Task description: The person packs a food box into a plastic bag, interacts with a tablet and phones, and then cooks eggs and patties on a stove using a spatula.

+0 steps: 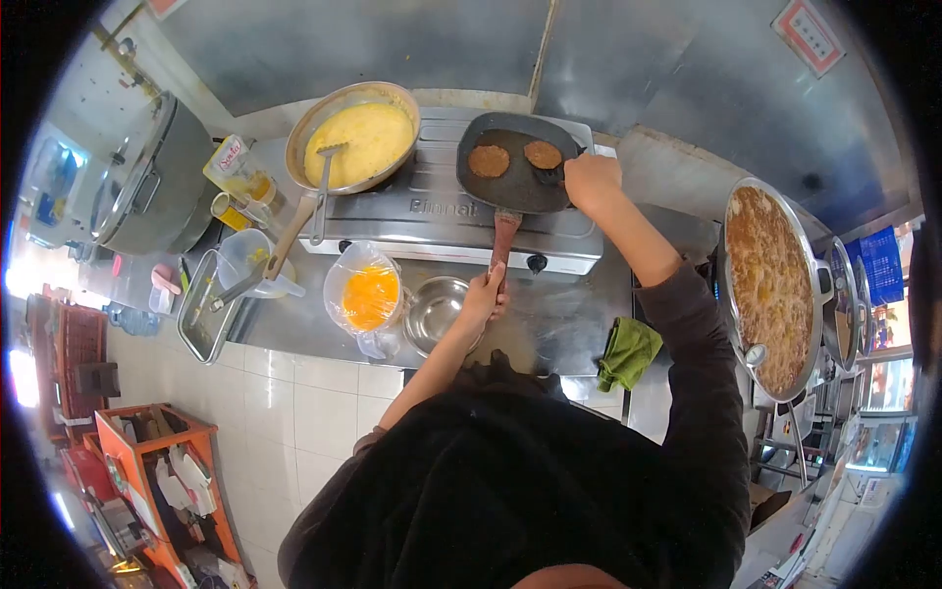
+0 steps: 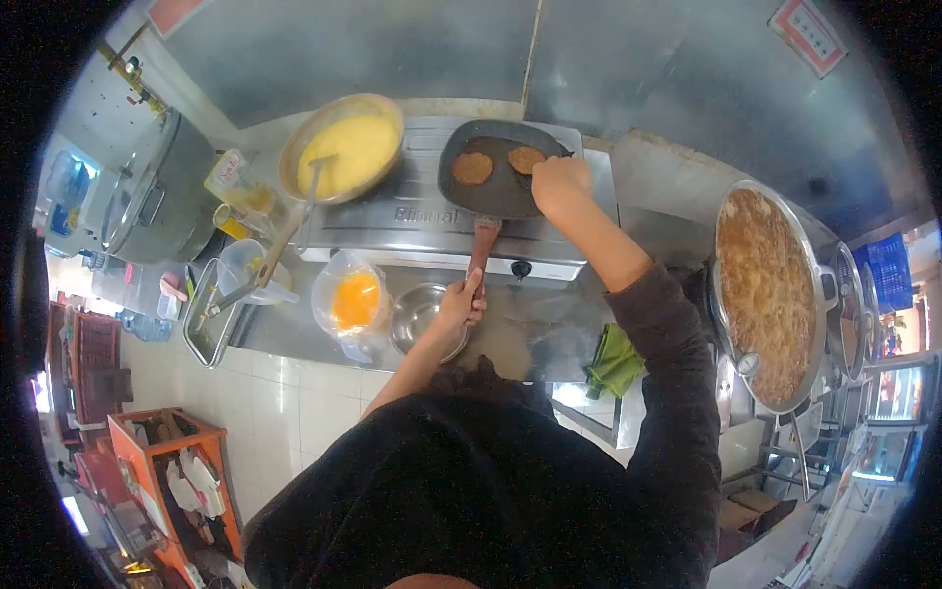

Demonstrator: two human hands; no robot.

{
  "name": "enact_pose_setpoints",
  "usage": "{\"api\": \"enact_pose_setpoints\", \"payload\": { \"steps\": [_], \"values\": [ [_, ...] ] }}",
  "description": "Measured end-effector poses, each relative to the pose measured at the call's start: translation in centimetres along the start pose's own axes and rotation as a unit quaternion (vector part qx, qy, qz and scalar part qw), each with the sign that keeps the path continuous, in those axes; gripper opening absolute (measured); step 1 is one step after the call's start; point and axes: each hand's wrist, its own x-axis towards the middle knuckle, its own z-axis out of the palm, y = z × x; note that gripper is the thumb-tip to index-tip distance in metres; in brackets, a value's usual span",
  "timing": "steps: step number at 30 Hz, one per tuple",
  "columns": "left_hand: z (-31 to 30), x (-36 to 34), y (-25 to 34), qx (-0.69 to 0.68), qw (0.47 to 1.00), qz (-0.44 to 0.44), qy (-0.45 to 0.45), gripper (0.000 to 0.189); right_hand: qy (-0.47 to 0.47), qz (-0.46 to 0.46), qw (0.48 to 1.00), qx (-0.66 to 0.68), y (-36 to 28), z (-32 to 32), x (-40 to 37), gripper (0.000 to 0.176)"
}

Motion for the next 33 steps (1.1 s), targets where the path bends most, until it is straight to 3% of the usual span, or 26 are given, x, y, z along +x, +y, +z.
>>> {"api": "enact_pose_setpoints", "payload": {
  "steps": [5, 8, 11, 14, 16, 17, 18, 19, 20, 22, 23, 25, 30, 33],
  "values": [
    [-0.1, 0.3, -0.3, 0.000, 1.000, 0.000, 0.008, 0.042, 0.083, 0.018, 0.996, 0.040, -0.2, 4.9, 1.2, 0.019],
    [-0.4, 0.5, -0.2, 0.003, 1.000, 0.002, 0.006, 0.042, 0.087, 0.048, 0.992, 0.082, -0.5, 8.1, 1.9, 0.027],
    [-0.6, 0.4, -0.4, 0.008, 1.000, -0.002, 0.003, 0.042, 0.155, 0.068, 0.978, 0.121, -0.5, 9.2, -0.3, 0.029],
    [-0.7, 0.4, -0.2, 0.010, 1.000, -0.004, 0.004, 0.042, 0.152, 0.060, 0.967, 0.195, 0.3, 9.6, -2.7, 0.028],
    [-0.7, 0.3, -0.2, 0.012, 1.000, -0.007, 0.004, 0.042, 0.250, -0.037, 0.913, 0.320, 1.2, 11.1, -4.0, 0.035],
    [-0.6, 0.3, -0.1, 0.009, 1.000, -0.006, 0.008, 0.042, 0.247, -0.035, 0.914, 0.321, 1.4, 11.3, -4.5, 0.035],
    [-0.6, 0.3, -0.1, 0.007, 1.000, -0.005, 0.013, 0.042, 0.106, 0.009, 0.888, 0.448, 1.8, 11.3, -5.1, 0.039],
    [-0.5, 0.2, 0.0, 0.008, 1.000, -0.008, 0.013, 0.042, -0.037, 0.053, 0.828, 0.557, 2.1, 10.9, -5.7, 0.042],
    [-0.5, 0.1, 0.1, 0.005, 1.000, -0.010, 0.013, 0.042, -0.038, 0.055, 0.828, 0.557, 2.3, 11.0, -6.4, 0.042],
    [-0.6, 0.2, 0.1, 0.000, 1.000, -0.011, 0.013, 0.042, -0.156, 0.136, 0.567, 0.797, 3.0, 11.0, -7.7, 0.039],
    [-0.7, 0.3, 0.0, 0.000, 1.000, -0.013, 0.011, 0.042, -0.158, 0.137, 0.567, 0.797, 3.3, 10.7, -8.5, 0.039],
    [-0.8, 0.2, 0.0, -0.003, 1.000, -0.017, 0.009, 0.043, -0.138, 0.121, 0.520, 0.834, 4.0, 9.8, -9.7, 0.036],
    [-0.7, -0.4, 0.4, 0.007, 1.000, -0.004, 0.005, 0.044, -0.131, 0.144, 0.586, 0.786, 6.4, 8.5, -10.4, 0.039],
    [-0.5, -0.3, 0.2, 0.010, 1.000, -0.001, 0.012, 0.043, -0.068, 0.162, 0.773, 0.610, 6.6, 6.2, -10.3, 0.037]
  ]
}}
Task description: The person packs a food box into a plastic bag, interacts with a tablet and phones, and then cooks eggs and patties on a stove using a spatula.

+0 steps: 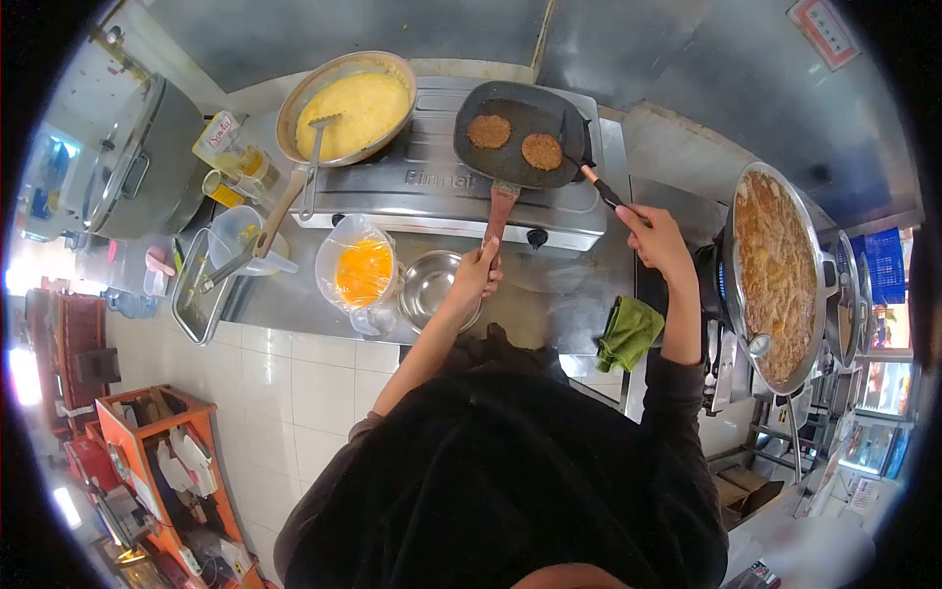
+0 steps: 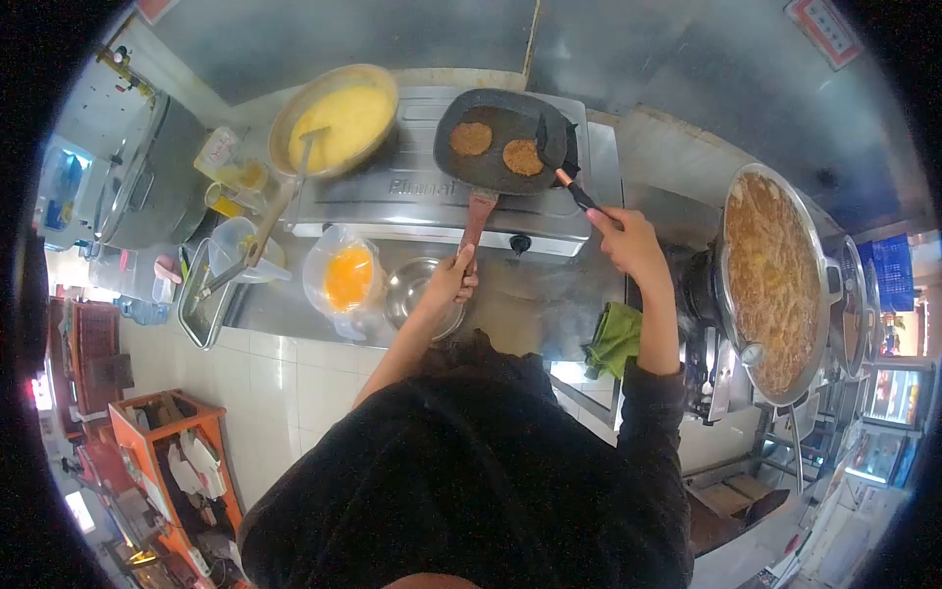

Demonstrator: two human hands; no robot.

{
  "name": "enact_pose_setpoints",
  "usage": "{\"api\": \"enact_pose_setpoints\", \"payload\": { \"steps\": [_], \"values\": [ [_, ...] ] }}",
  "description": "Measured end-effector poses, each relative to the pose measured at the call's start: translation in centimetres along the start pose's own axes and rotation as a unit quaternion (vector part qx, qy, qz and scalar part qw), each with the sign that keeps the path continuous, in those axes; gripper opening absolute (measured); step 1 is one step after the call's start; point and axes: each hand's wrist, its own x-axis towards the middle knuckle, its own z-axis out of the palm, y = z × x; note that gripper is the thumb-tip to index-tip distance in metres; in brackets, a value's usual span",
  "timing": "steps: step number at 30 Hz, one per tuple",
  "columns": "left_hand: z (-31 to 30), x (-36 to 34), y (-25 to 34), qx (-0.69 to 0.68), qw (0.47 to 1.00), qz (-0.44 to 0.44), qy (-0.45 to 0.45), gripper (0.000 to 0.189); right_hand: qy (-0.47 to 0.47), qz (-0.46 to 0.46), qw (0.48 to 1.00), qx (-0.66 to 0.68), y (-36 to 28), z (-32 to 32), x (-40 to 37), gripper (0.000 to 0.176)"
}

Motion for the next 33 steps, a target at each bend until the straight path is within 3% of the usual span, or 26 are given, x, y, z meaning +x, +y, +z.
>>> {"api": "enact_pose_setpoints", "payload": {
  "steps": [1, 3, 4, 6, 12, 18, 22, 28, 30, 33],
  "values": [
    [0.0, -0.1, 0.1, 0.003, 1.000, 0.000, 0.000, 0.043, 0.001, 0.001, 1.000, 0.002, -0.1, 0.5, 0.4, 0.037],
    [0.1, -0.3, 0.2, 0.001, 1.000, 0.007, -0.008, 0.042, 0.055, -0.206, 0.949, -0.234, 0.1, 2.2, 1.1, 0.032],
    [0.0, -0.3, 0.2, 0.004, 1.000, 0.008, -0.009, 0.042, 0.057, -0.205, 0.949, -0.232, -0.3, 3.4, 1.1, 0.032],
    [-0.1, -0.1, 0.2, 0.002, 1.000, -0.006, -0.008, 0.042, 0.129, -0.168, 0.873, -0.440, -1.6, 6.0, 1.0, 0.021],
    [0.1, -0.3, 0.6, 0.008, 1.000, -0.012, -0.007, 0.041, 0.154, -0.228, 0.813, -0.514, -5.3, 7.0, 5.5, 0.014],
    [0.1, -0.6, 0.7, 0.015, 1.000, 0.001, -0.011, 0.042, 0.107, -0.179, 0.813, -0.544, -9.3, 2.7, 8.0, 0.017],
    [-0.1, 0.0, 0.1, 0.014, 1.000, -0.004, -0.007, 0.043, 0.162, -0.193, 0.803, -0.541, -9.2, 2.7, 8.9, 0.019],
    [0.0, -0.4, 0.2, 0.009, 1.000, -0.006, -0.012, 0.042, 0.107, -0.237, 0.759, -0.597, -6.9, 4.9, 10.8, 0.016],
    [0.0, -0.4, 0.4, 0.015, 1.000, 0.006, -0.006, 0.042, 0.083, -0.268, 0.710, -0.646, -6.8, 4.9, 12.4, 0.017],
    [0.1, -0.4, 0.5, 0.012, 1.000, 0.001, -0.006, 0.042, 0.078, -0.247, 0.694, -0.672, -6.3, 5.1, 15.0, 0.018]
  ]
}}
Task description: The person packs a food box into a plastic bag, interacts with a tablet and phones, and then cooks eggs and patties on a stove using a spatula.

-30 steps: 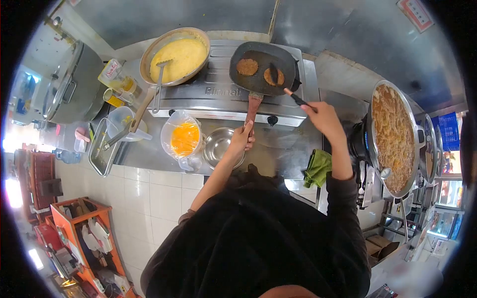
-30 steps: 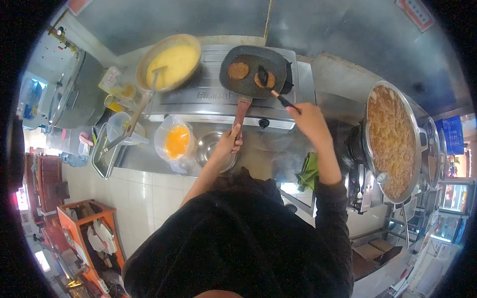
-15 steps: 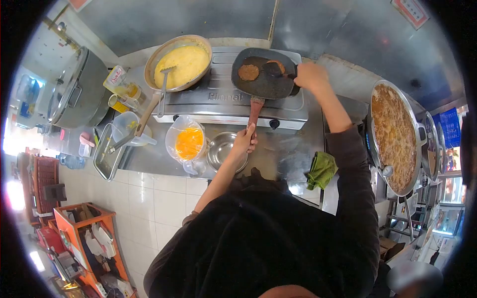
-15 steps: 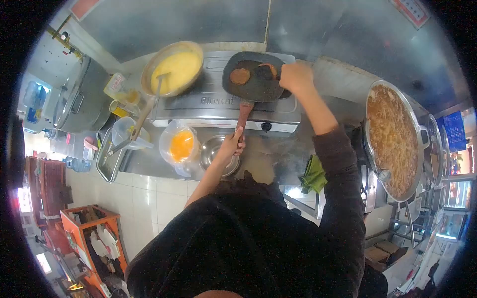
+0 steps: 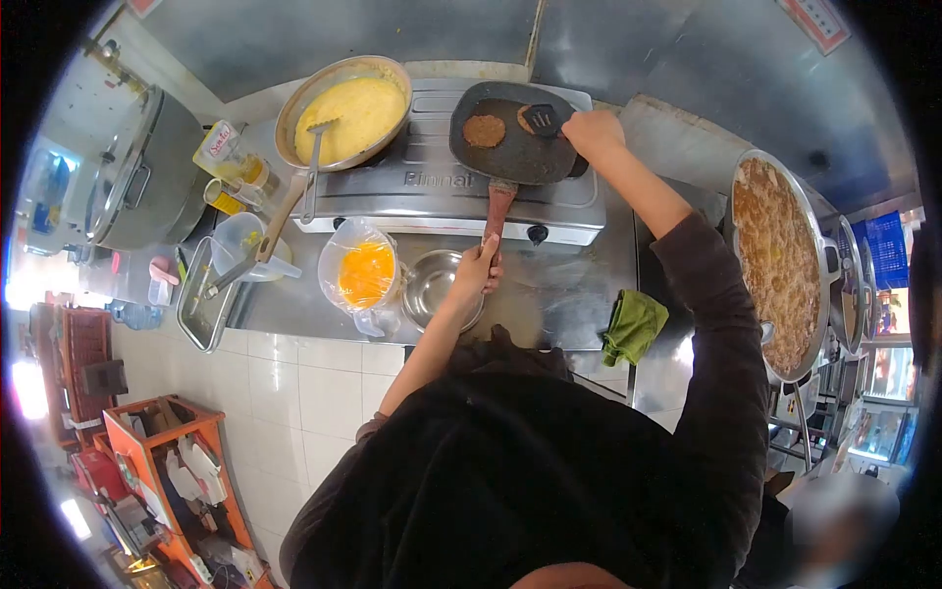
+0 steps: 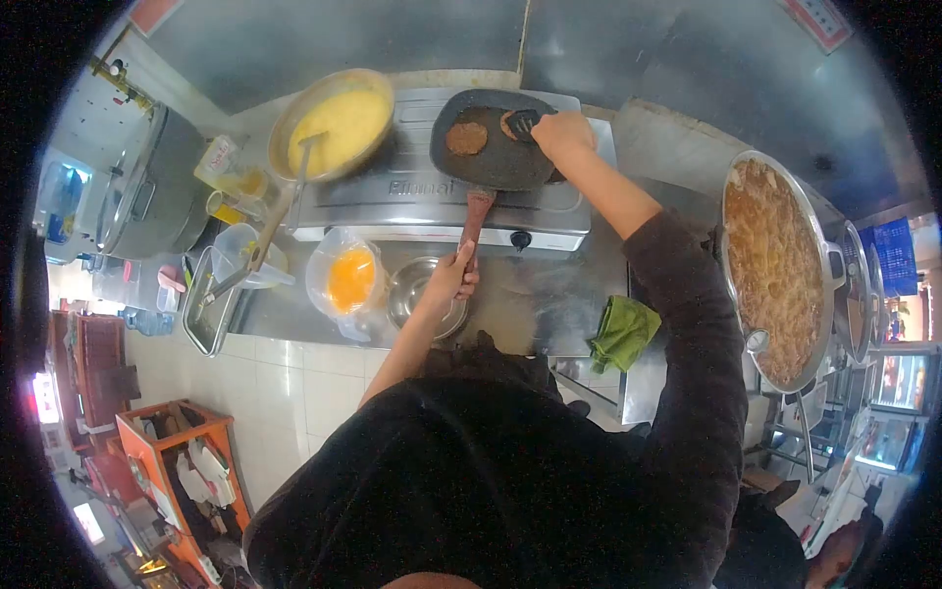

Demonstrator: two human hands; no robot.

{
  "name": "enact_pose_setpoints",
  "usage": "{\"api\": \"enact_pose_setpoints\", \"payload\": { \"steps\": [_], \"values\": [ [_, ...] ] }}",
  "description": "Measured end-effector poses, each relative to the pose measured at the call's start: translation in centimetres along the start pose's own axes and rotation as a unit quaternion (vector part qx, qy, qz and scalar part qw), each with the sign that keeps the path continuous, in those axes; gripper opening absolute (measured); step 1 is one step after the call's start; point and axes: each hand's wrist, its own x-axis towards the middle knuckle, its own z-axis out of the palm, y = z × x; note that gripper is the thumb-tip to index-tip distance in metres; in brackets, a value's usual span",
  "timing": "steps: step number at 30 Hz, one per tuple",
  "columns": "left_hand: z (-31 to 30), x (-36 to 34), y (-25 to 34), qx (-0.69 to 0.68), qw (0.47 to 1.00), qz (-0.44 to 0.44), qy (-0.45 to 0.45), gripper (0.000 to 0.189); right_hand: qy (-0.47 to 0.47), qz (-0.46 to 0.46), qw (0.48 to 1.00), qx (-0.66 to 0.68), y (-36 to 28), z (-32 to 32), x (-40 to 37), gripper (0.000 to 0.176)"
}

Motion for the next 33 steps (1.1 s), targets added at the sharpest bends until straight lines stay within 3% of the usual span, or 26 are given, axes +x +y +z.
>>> {"api": "enact_pose_setpoints", "payload": {
  "steps": [10, 12, 17, 19, 21, 25, 28, 33],
  "values": [
    [-0.4, 1.2, -1.1, 0.001, 1.000, -0.001, -0.010, 0.045, -0.003, 0.010, 0.999, -0.030, -0.6, 0.3, -0.6, 0.013],
    [-0.5, 1.2, -1.1, 0.011, 1.000, -0.003, -0.005, 0.045, 0.030, -0.038, 0.999, 0.000, 0.3, -0.1, -1.3, 0.014],
    [-0.2, 0.3, -0.4, 0.008, 1.000, 0.009, -0.004, 0.045, 0.014, 0.013, 0.997, 0.074, 3.3, -3.2, -5.4, 0.010],
    [-0.2, 0.4, -0.3, 0.008, 1.000, 0.012, -0.003, 0.045, 0.004, 0.026, 0.998, 0.064, 4.5, -3.4, -6.1, 0.011],
    [-0.1, 0.3, -0.4, -0.003, 1.000, 0.010, -0.007, 0.042, 0.072, 0.019, 0.996, 0.059, 5.0, -3.4, -6.7, 0.027],
    [-0.1, 0.4, -0.2, 0.002, 1.000, 0.005, -0.002, 0.042, 0.097, -0.005, 0.993, 0.072, 3.2, -4.9, -8.3, 0.025],
    [-0.4, 0.7, -0.6, 0.011, 1.000, 0.015, -0.009, 0.044, 0.045, -0.043, 0.996, 0.061, 0.9, -4.9, -7.7, 0.016],
    [-0.4, 0.7, -0.4, 0.018, 1.000, 0.007, -0.009, 0.043, 0.091, -0.033, 0.991, 0.092, -2.0, -3.8, -5.2, 0.015]
  ]
}}
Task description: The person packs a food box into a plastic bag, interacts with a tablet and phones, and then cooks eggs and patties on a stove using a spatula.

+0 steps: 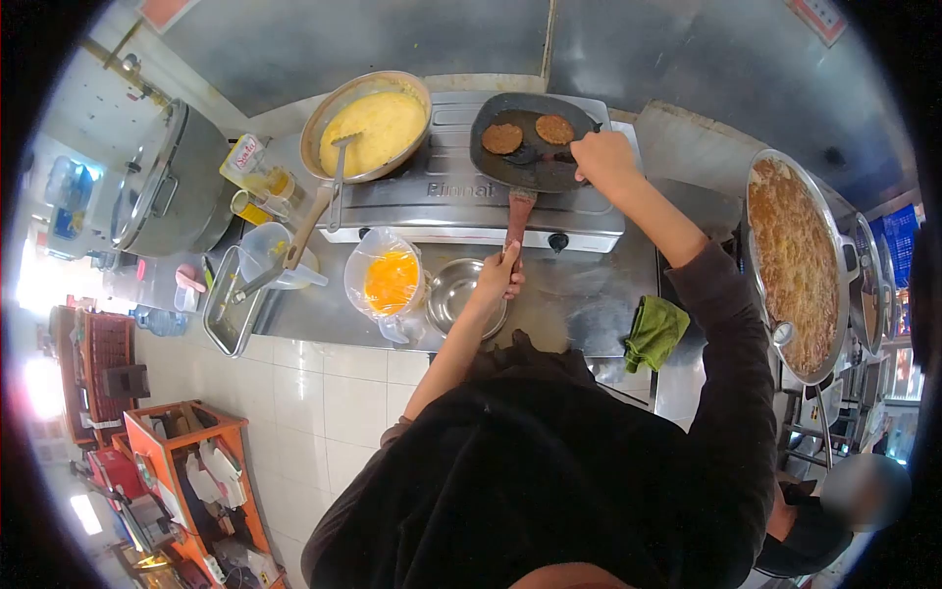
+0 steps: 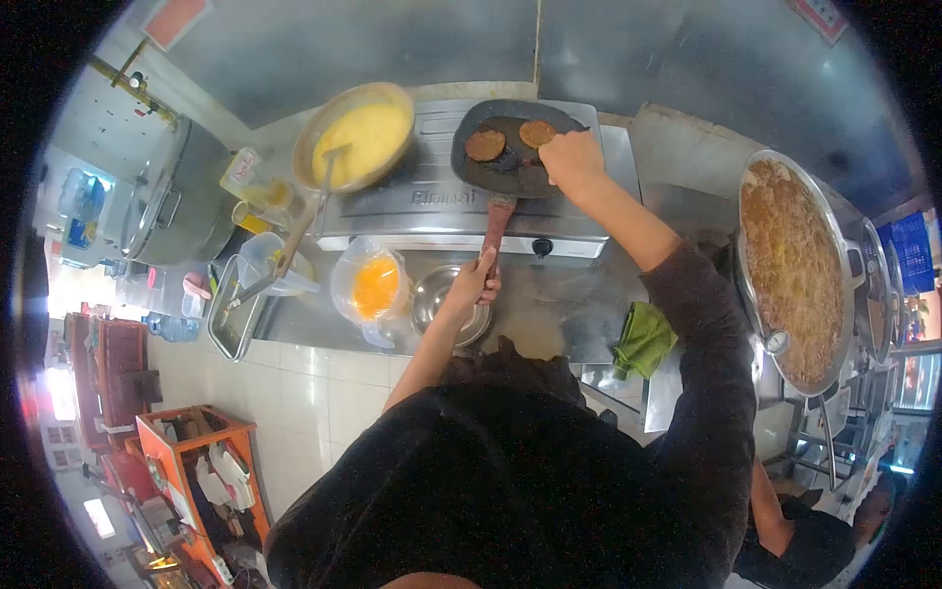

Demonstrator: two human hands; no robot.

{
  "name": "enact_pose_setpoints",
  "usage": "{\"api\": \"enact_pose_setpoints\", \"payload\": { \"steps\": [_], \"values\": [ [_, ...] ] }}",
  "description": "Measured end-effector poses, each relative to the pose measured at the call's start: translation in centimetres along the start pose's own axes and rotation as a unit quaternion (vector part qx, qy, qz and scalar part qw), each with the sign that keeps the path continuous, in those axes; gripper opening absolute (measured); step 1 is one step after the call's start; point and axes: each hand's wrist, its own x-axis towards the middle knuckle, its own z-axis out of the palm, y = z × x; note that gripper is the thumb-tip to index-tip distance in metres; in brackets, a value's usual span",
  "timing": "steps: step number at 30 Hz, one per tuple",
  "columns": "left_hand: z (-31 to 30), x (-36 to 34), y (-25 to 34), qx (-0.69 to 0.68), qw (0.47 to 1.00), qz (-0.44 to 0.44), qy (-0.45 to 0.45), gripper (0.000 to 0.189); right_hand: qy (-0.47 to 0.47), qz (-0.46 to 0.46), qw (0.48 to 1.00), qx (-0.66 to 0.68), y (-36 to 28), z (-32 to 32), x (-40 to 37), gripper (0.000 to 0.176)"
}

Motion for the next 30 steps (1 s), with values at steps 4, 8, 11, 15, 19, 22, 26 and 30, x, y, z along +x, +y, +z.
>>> {"api": "enact_pose_setpoints", "payload": {
  "steps": [4, 8, 11, 15, 19, 22, 26, 30],
  "values": [
    [0.0, -0.3, 0.3, 0.009, 1.000, 0.002, -0.001, 0.043, 0.049, 0.011, 0.999, 0.016, -1.2, 3.8, 1.0, 0.022],
    [0.0, -0.1, 0.2, -0.003, 1.000, 0.007, -0.006, 0.043, 0.099, 0.064, 0.991, 0.059, -1.6, 5.0, -1.2, 0.044],
    [0.1, -0.3, 0.3, -0.003, 1.000, -0.005, -0.001, 0.042, 0.099, 0.085, 0.986, 0.106, -1.7, 4.5, -4.3, 0.049],
    [0.2, -0.5, 0.5, -0.009, 1.000, -0.010, 0.003, 0.041, 0.113, 0.108, 0.946, 0.283, -1.2, 4.6, -9.1, 0.044],
    [0.1, -0.3, 0.2, -0.009, 1.000, -0.005, -0.001, 0.041, 0.001, 0.162, 0.852, 0.497, -0.4, 4.9, -11.8, 0.042],
    [0.2, -0.5, 0.3, -0.007, 1.000, -0.007, -0.004, 0.043, -0.091, 0.237, 0.738, 0.626, 0.0, 4.0, -13.4, 0.043],
    [0.1, -0.4, 0.3, -0.001, 1.000, -0.003, -0.004, 0.044, -0.077, 0.276, 0.711, 0.642, 1.2, 3.3, -15.0, 0.046],
    [0.2, -0.3, 0.3, 0.006, 1.000, -0.007, -0.001, 0.044, -0.066, 0.290, 0.695, 0.655, 2.8, 1.9, -15.8, 0.042]
  ]
}}
